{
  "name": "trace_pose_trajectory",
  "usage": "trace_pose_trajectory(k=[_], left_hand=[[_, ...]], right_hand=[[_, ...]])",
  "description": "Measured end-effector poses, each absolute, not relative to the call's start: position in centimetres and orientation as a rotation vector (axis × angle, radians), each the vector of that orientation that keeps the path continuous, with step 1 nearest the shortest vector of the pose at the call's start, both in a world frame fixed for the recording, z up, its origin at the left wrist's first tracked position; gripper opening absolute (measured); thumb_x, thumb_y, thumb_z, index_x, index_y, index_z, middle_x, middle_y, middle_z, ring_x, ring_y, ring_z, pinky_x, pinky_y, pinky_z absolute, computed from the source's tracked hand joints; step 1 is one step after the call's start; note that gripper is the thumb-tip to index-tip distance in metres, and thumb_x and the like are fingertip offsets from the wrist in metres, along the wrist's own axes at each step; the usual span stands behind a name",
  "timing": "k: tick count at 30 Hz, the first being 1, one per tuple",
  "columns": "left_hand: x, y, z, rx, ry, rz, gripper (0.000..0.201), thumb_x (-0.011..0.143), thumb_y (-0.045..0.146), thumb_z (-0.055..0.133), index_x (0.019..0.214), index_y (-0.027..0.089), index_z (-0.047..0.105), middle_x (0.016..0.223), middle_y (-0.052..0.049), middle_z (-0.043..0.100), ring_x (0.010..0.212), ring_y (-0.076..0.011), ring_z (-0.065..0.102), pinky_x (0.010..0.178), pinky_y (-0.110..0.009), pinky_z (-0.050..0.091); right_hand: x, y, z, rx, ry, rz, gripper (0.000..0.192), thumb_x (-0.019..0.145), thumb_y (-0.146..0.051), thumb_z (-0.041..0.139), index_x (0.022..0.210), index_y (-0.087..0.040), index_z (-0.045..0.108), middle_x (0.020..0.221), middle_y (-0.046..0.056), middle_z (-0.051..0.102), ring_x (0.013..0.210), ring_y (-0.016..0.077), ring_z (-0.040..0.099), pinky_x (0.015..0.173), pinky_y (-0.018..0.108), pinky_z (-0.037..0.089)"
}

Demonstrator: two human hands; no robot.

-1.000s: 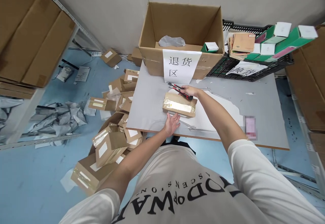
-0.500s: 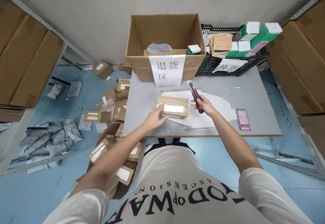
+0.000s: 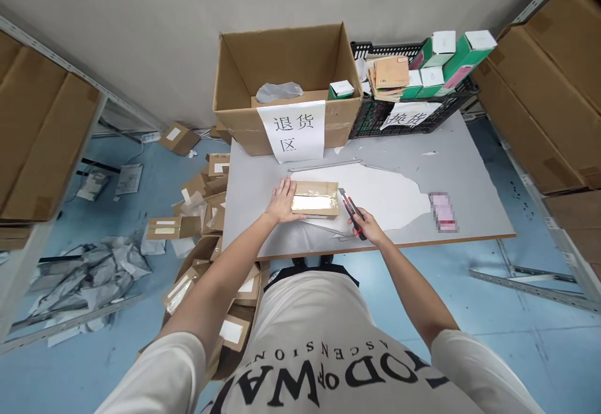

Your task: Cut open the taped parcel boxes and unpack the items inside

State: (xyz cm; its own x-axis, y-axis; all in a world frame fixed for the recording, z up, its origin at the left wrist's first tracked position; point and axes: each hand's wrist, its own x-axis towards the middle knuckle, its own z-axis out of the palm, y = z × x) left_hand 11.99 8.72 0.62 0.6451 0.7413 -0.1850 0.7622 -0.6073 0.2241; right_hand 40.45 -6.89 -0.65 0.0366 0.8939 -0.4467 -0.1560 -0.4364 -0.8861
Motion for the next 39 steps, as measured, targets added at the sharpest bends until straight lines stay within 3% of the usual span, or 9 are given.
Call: trace_pose_trajectory(k=[8,12,39], left_hand=[[11.9,8.9,-0.7,2.601,1.169,0.06,0.128,0.054,0.083,0.055,0.146,0.003,0.017,0.15,-0.027,0.019,0.139,-0.0451,0.007,0.105,-0.057,0.023],[11.9,9.2,-1.4,2.593,1.153,0.151,0.12,0.059,0.081,0.053,0.144,0.003,0.021,0.148,-0.026,0.024,0.139,-0.0441,0.01,0.106,-0.057,0.023],[12.1,9.0,-1.4,2.57,1.201,0.11,0.125,0.058,0.082,0.053,0.144,-0.002,0.019,0.15,-0.026,0.02,0.141,-0.0417,0.004,0.114,-0.052,0.012]], right_hand=[[41.2,-5.9,-0.9,-1.464,-0.846,1.648,0.048,0.077,-0.057,0.057,0.107,-0.022,0.046,0.065,-0.004,0.059,0.037,0.0102,0.051,0.034,0.023,0.039],[41.9,-4.6,-0.7,-1.543,-0.903,1.662,0.044,0.078,-0.056,0.057,0.103,-0.022,0.048,0.062,-0.004,0.059,0.036,0.0103,0.05,0.032,0.022,0.038],[42.1,-5.4,0.0,-1.586,-0.895,1.645,0.045,0.078,-0.059,0.056,0.102,-0.021,0.048,0.062,-0.004,0.059,0.036,0.0101,0.05,0.032,0.022,0.037]])
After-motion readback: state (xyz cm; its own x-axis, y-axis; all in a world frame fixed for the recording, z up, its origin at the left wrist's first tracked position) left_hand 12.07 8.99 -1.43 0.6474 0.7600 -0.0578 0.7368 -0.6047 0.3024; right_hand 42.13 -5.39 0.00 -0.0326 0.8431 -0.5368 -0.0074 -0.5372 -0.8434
